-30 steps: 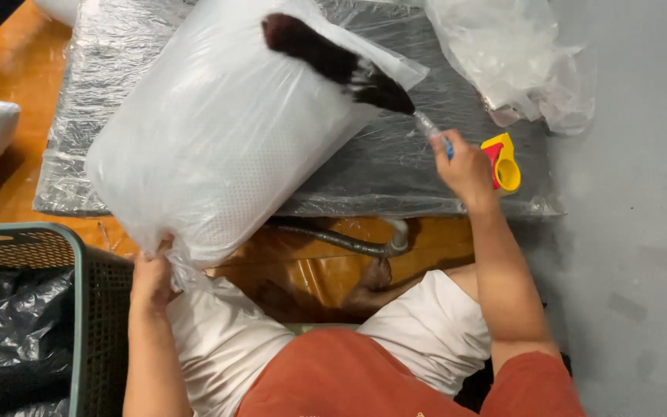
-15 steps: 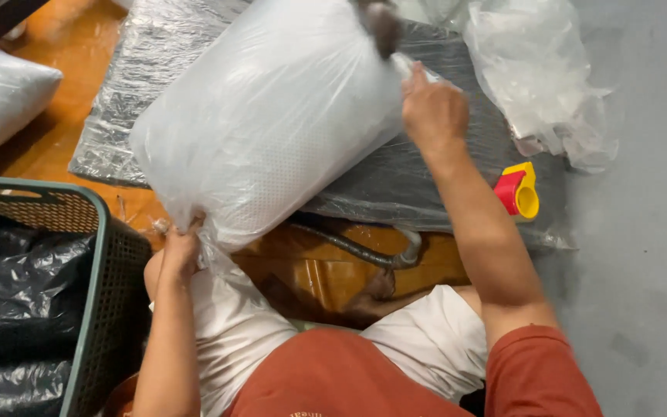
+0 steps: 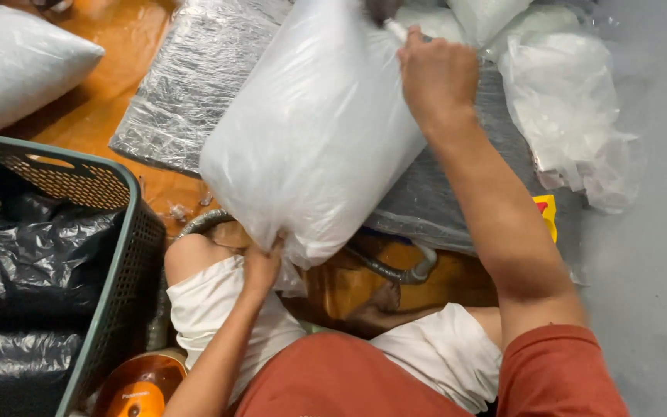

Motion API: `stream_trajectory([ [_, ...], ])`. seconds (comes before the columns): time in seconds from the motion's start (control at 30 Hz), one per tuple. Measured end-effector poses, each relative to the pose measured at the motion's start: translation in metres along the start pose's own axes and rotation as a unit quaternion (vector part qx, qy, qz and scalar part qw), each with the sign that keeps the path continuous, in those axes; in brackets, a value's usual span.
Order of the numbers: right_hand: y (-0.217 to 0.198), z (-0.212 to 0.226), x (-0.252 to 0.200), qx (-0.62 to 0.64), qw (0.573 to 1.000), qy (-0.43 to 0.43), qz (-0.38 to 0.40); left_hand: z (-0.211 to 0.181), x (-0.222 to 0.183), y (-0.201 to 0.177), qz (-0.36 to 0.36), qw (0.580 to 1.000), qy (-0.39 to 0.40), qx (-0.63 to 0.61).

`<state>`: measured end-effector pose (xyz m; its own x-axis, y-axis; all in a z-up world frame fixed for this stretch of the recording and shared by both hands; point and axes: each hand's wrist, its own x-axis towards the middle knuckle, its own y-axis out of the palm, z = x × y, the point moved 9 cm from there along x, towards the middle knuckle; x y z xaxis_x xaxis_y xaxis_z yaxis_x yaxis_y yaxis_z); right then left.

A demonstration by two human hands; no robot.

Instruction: The person cleans a plastic pillow cover with a duster, inserts a pillow into the cover, and seals the opening by hand.

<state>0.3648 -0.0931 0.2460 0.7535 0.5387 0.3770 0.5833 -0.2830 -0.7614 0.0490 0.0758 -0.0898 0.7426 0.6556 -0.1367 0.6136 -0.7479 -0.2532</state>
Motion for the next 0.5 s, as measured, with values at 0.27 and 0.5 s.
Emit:
stream_trajectory([
  [0.27, -0.029, 0.041, -0.044, 0.227, 0.917, -0.145, 0.295, -0.023, -0.046, 0.025, 0.109, 0.992, -0.057, 0.037],
  [0.5, 0.104, -0.1, -0.068, 0.072, 0.988, 0.089, 0.1, -0.008, -0.041, 0.023, 0.126, 0.988, -0.075, 0.047],
])
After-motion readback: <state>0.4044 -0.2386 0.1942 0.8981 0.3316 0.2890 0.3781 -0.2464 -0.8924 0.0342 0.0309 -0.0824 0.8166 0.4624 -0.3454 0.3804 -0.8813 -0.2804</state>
